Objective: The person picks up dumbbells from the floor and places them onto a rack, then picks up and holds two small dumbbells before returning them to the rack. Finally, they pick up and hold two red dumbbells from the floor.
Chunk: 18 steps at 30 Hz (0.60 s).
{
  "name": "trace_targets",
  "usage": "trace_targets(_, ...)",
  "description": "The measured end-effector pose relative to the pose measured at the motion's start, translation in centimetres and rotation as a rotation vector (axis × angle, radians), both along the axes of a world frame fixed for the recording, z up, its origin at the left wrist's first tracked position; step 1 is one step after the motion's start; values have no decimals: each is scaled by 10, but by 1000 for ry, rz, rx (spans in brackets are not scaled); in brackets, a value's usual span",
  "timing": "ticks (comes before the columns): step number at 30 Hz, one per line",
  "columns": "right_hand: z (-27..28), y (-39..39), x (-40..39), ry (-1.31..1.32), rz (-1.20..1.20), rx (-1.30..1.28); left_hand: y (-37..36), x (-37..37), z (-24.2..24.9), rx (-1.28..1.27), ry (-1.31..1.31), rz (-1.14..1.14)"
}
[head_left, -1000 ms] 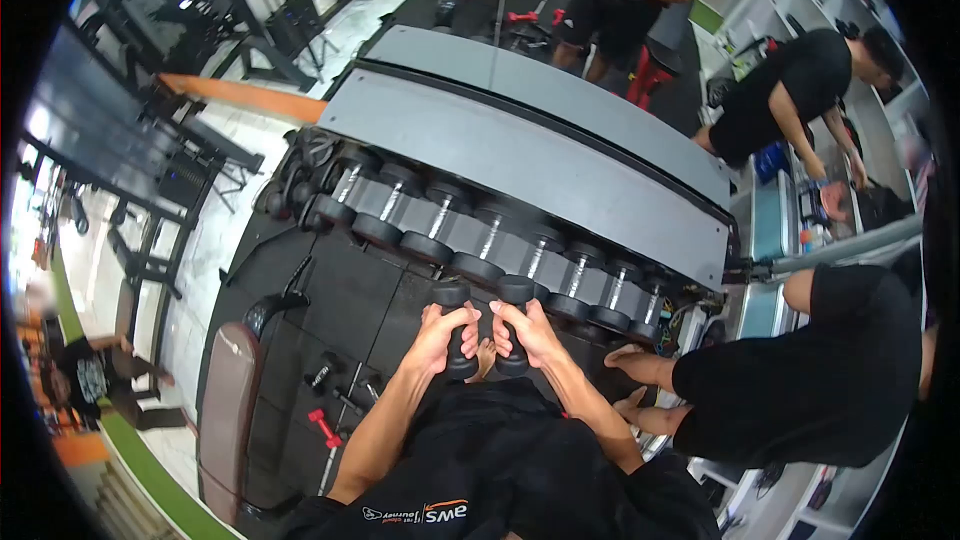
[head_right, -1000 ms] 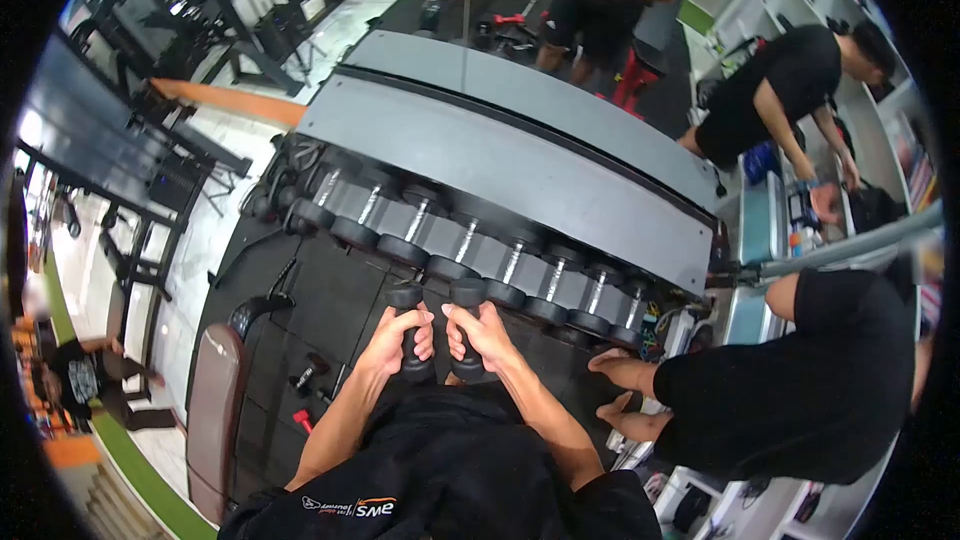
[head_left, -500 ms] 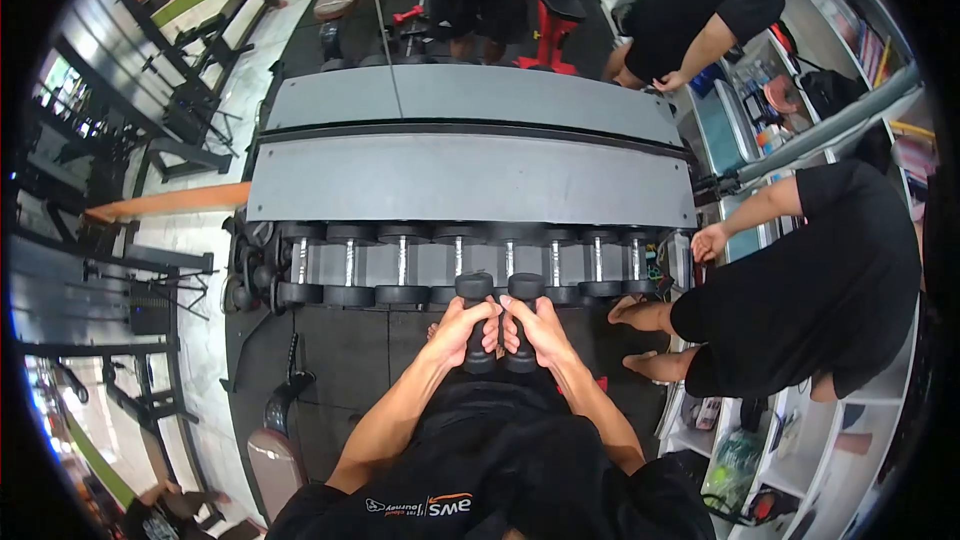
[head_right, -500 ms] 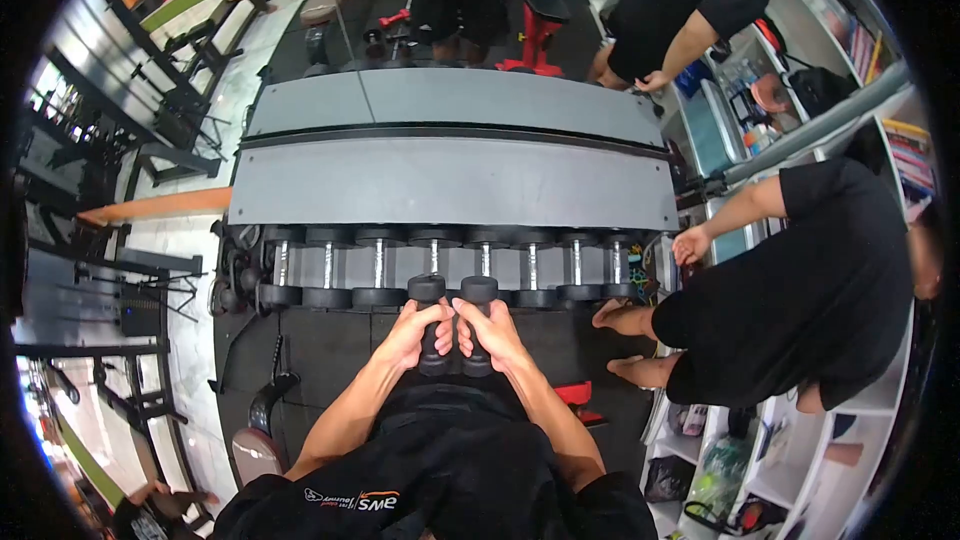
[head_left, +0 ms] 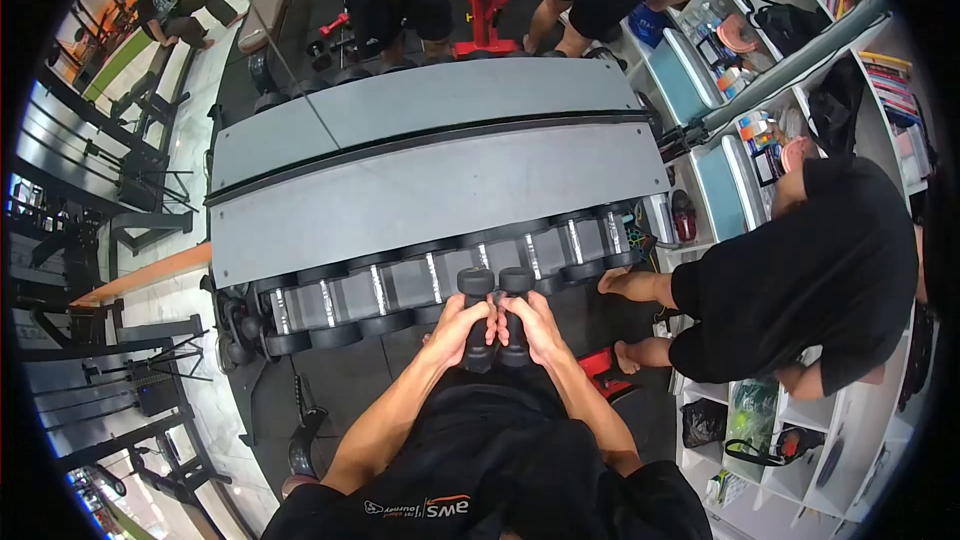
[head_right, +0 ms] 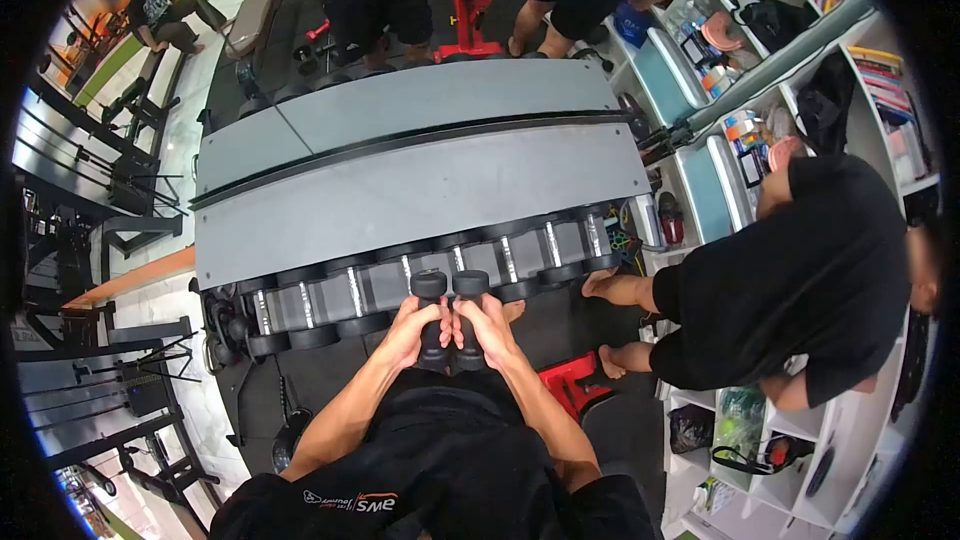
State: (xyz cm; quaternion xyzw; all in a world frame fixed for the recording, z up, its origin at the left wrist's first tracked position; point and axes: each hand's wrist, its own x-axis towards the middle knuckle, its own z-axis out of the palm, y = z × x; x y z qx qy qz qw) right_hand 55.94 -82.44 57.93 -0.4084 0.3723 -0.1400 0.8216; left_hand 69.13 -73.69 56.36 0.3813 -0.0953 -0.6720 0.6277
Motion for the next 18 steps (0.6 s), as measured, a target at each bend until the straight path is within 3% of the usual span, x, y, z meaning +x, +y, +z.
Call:
trace_targets(14, -58, -141, -51, 114, -30, -70, -143, -54, -46, 135, -105, -15)
trace_targets(18, -45, -203, -65, 243, -56, -169, -206, -71, -48, 181, -62, -37)
